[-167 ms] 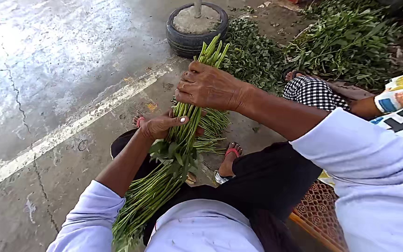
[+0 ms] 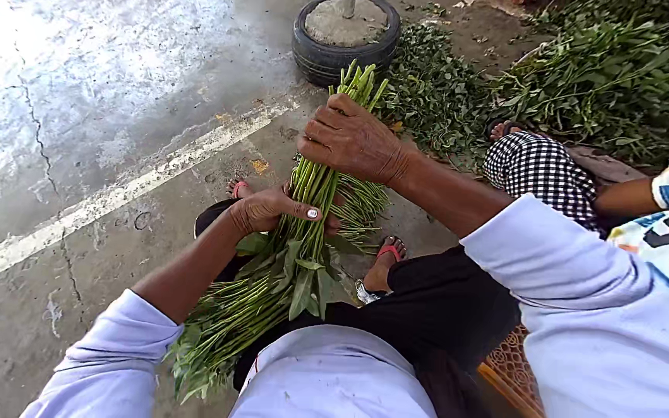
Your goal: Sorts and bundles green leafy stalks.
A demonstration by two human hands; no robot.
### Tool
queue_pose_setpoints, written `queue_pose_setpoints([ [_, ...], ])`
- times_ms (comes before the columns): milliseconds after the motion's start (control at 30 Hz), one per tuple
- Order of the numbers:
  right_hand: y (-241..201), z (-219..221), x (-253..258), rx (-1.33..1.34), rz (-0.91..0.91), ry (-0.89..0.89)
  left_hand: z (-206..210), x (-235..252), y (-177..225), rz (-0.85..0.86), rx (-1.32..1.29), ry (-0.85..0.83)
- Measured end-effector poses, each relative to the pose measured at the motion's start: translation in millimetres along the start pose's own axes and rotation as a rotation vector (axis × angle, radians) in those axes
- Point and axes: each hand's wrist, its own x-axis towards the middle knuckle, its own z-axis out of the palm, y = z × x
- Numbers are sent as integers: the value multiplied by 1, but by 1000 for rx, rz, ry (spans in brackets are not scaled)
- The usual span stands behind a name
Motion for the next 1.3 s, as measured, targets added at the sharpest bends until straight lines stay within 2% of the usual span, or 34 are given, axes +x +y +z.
queue_pose_setpoints([
  [67,-19,14,3,25,154,29,3,-23,31,-205,320,226],
  [133,-56,32,12,98,338,10,7,-43,64,-480,817,354],
  [200,-103,48,26,229,492,-46,12,-56,78,-763,1335,340],
  [233,-129,57,31,294,544,-66,14,-62,72,-891,1491,315],
  [300,-177,73,34,425,585,-132,21,-74,44,-1101,1577,302],
  [367,-212,81,26,507,548,-228,23,-86,4,-1204,1490,287],
  [433,-230,84,16,544,475,-276,21,-101,-31,-1184,1358,284],
  [500,-233,87,6,600,424,-288,22,-116,-47,-1119,1312,275],
  [600,-225,90,-1,776,407,-346,26,-143,-58,-883,1523,354],
  [667,-220,88,-5,902,428,-439,29,-158,-62,-753,1555,439],
  [733,-225,85,-6,963,460,-512,31,-173,-67,-803,1432,467],
  [800,-235,83,-3,926,492,-533,15,-188,-82,-846,1073,447],
  [867,-240,80,8,885,495,-590,-5,-203,-108,-783,703,465],
  [900,-239,78,15,885,473,-628,-11,-210,-124,-740,604,505],
  [1000,-230,81,20,940,367,-623,-8,-218,-145,-669,565,647],
  [1067,-214,95,5,993,257,-512,-2,-219,-145,-682,605,683],
  [1133,-191,113,-18,1053,208,-489,-2,-222,-145,-736,629,682],
  [1200,-163,139,-51,1028,290,-562,-4,-224,-144,-783,645,659],
  [1300,-115,179,-112,916,578,-706,-10,-230,-136,-768,627,602],
])
